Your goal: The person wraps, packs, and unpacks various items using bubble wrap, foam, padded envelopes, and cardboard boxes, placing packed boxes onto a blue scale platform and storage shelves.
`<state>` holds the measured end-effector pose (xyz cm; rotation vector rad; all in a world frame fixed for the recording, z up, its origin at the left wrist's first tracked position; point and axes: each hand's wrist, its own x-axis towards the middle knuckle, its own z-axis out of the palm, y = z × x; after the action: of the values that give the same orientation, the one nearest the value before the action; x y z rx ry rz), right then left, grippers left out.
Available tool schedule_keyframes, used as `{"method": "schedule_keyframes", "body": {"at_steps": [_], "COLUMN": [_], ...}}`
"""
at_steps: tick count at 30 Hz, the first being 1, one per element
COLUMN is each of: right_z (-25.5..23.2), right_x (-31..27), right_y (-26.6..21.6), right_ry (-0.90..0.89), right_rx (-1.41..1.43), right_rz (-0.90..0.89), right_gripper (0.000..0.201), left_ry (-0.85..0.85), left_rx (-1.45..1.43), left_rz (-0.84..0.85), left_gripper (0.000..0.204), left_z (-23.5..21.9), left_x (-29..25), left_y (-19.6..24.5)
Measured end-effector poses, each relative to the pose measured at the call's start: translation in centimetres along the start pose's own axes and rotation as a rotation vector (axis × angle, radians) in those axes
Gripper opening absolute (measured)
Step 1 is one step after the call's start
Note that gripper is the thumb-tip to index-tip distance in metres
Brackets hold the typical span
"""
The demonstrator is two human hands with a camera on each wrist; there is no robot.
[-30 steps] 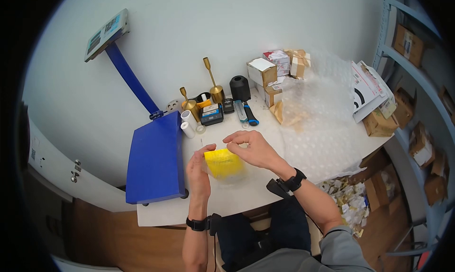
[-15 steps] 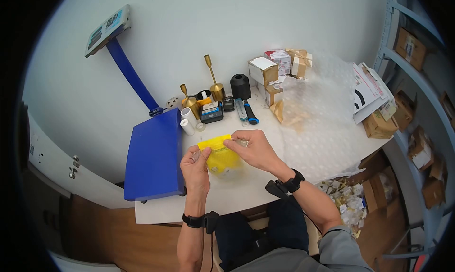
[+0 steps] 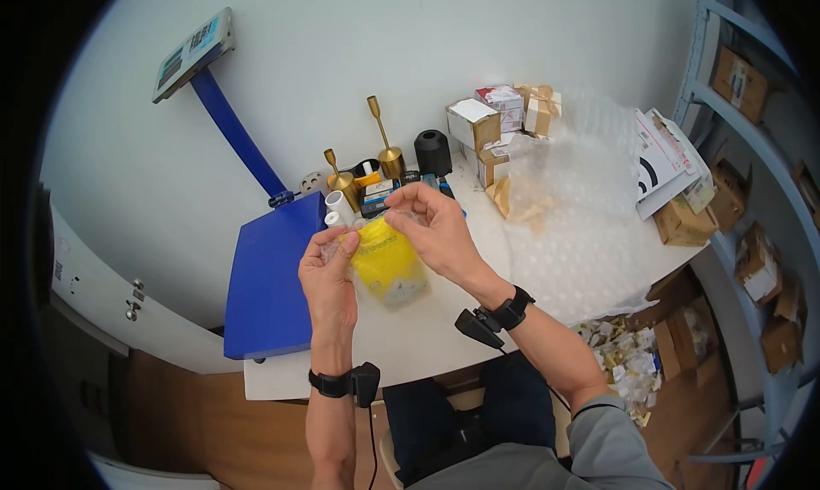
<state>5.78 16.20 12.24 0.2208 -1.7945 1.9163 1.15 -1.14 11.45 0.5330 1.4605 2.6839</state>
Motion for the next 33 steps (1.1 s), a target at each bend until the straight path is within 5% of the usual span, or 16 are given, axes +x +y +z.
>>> {"method": "schedule_keyframes", "body": {"at_steps": [5,9,15,17,21,29,33], "right_z": [-0.5,0.1,-1.3,-0.8,0.2,0.2,-0.8], "right_x": [-0.5,-1.3,-1.8,-1.8,-1.6,-1.8,-1.9], "right_y": [4.8,4.8,5.4,5.6,5.3,6.0,4.9], "right_ry": [-0.026,0.077,-0.122,-0.009,0.029,0.061,0.016], "right_rx": [0.029,0.038,-0.179,-0.012,0.06,-0.2,-0.054], "right_rz": [0.125,-0.028,0.251,0.272,0.308,0.2,0.181], "right_gripper": [0.024,0.024,0.024,0.02,0.019,0.036,0.03], "left_ry": [0.093,0.094,0.096,0.043,0.018,0.299,0.314], "left_rx": [-0.014,-0.04,0.188,0.233,0.343,0.067,0.111], "left_rz": [-0.148,-0.138,-0.035,-0.222,-0.204,-0.184,-0.161], "left_gripper": [0.019,0.023,0.044,0.041,0.035,0.02,0.02], "left_z": [-2.4,-3.4,-2.2,-4.0,-4.6,-2.7,-3.2], "left_x": [-0.6,-0.7,-1.6,-2.0,-2.4,-2.3,-1.8], "left_y": [-3.2,-3.5,-2.4,-3.8,-5.2,-6.8,-6.7]}}
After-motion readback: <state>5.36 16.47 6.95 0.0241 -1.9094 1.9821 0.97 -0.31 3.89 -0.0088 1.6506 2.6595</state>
